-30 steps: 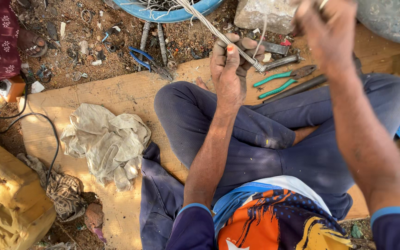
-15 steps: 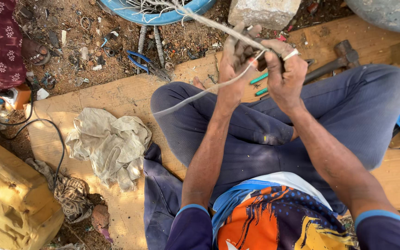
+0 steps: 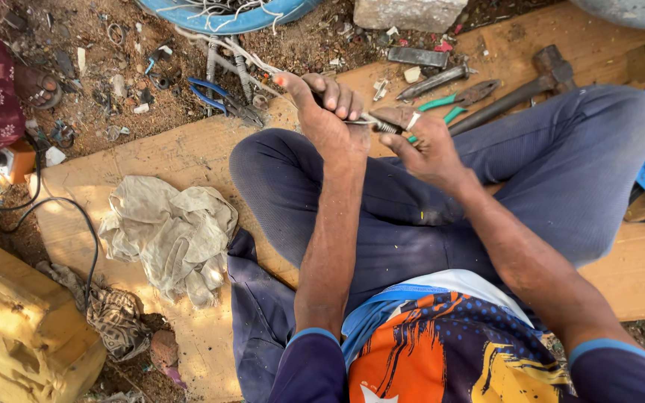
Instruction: The person sits cross-legged on a cardboard sheet and twists multiple strands of white wire together by hand. They repeatedly pull and twist the strands to form a single thicker cable, occasionally using pliers to grip and tighten the twisted section.
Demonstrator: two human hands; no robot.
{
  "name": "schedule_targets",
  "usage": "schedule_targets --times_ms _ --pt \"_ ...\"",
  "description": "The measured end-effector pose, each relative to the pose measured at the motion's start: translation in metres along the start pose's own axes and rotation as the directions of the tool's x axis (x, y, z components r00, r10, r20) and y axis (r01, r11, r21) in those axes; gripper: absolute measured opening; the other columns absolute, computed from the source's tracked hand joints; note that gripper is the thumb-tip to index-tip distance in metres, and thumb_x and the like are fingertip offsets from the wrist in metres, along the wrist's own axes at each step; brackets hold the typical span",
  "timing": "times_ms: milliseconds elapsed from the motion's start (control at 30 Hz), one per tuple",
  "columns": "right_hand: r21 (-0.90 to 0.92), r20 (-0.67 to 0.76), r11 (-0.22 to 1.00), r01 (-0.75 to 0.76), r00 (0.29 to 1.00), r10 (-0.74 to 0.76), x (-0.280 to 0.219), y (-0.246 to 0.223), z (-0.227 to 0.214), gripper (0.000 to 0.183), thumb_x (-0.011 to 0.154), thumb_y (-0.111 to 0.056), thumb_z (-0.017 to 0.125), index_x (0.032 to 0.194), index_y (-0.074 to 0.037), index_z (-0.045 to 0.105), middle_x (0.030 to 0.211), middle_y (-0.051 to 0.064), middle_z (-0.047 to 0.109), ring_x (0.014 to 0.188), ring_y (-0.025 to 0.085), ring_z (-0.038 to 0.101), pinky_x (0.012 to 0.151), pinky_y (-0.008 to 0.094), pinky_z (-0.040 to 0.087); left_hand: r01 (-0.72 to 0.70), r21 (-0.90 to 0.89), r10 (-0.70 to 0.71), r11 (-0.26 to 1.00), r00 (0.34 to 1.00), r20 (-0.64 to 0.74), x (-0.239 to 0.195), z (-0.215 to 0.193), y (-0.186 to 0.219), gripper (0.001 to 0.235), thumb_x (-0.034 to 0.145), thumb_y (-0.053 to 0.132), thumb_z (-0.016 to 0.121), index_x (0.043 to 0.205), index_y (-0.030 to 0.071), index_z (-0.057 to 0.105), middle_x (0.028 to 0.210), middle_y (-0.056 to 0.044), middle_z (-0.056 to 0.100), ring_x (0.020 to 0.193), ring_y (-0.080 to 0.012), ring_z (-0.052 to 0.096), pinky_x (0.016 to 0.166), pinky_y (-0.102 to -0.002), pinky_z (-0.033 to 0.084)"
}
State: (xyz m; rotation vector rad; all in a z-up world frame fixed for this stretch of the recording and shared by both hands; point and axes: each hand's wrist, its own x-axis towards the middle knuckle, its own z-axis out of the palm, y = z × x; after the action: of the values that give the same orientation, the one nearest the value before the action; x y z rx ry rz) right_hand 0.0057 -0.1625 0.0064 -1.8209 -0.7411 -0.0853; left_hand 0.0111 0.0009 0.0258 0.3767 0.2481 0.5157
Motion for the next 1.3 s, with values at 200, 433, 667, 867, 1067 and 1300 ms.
schedule_targets --times_ms 200,433,667,867,1067,1300 --pt "-0.465 -0.103 0.774 -0.431 0.894 0.436 0.006 0.059 -0.048 0.023 0.109 -0.021 0.062 0.125 -0.008 0.070 0.105 0.017 0.075 0.088 0.029 0.074 0.079 0.043 0.060 -0.018 -0.031 0.020 0.999 0.998 0.060 0.021 0.003 0.025 0.056 0.100 0.061 0.059 0.070 0.016 0.047 0.054 0.007 0.038 0.041 -0.0055 0.038 0.034 -0.022 0.038" --pt "-0.876 0.068 0.391 -0.283 0.729 0.681 -0.016 0.098 -0.029 0.063 0.095 -0.066 0.059 0.129 -0.013 0.067 0.100 0.026 0.073 0.097 0.046 0.069 0.090 0.063 0.046 0.036 -0.193 -0.023 0.980 0.997 0.071 0.047 0.030 0.010 0.047 0.107 0.052 0.054 0.078 0.015 0.054 0.059 0.006 0.044 0.046 -0.0058 0.043 0.039 -0.022 0.042" --pt "-0.871 0.061 0.394 -0.294 0.731 0.680 -0.021 0.075 -0.018 0.051 0.098 -0.056 0.060 0.139 -0.026 0.063 0.105 0.024 0.075 0.106 0.044 0.068 0.101 0.075 0.035 0.119 -0.200 -0.077 0.973 0.976 0.205 0.080 0.068 -0.005 0.038 0.111 0.038 0.049 0.087 0.010 0.055 0.069 0.001 0.052 0.064 -0.0124 0.052 0.059 -0.030 0.048" --pt "-0.913 0.159 0.378 -0.154 0.719 0.677 -0.011 0.078 -0.027 0.064 0.084 -0.042 0.074 0.144 -0.031 0.055 0.142 0.016 0.055 0.137 0.037 0.046 0.106 0.063 0.040 0.206 -0.181 -0.122 0.962 0.912 0.392 0.130 0.082 -0.008 0.036 0.110 0.023 0.045 0.078 0.008 0.053 0.067 -0.005 0.053 0.063 -0.0180 0.053 0.061 -0.036 0.050" --pt "-0.875 0.480 0.442 0.197 0.470 0.741 0.035 0.088 -0.032 0.086 0.079 -0.022 0.078 0.152 -0.040 0.038 0.151 0.004 0.041 0.142 0.031 0.036 0.109 0.057 0.038 0.226 -0.099 -0.201 0.969 0.954 0.221 0.141 0.084 -0.008 0.040 0.111 0.029 0.046 0.079 0.007 0.055 0.067 -0.006 0.056 0.064 -0.0178 0.056 0.063 -0.036 0.052" --pt "-0.779 0.611 0.447 0.439 0.374 0.698 0.048 0.092 -0.023 0.084 0.076 -0.020 0.079 0.151 -0.030 0.041 0.142 0.005 0.047 0.139 0.028 0.042 0.113 0.044 0.041 0.253 -0.188 -0.238 0.949 0.966 0.097 0.156 0.082 -0.001 0.036 0.107 0.029 0.047 0.080 0.007 0.056 0.067 -0.002 0.054 0.060 -0.0135 0.055 0.057 -0.031 0.051"
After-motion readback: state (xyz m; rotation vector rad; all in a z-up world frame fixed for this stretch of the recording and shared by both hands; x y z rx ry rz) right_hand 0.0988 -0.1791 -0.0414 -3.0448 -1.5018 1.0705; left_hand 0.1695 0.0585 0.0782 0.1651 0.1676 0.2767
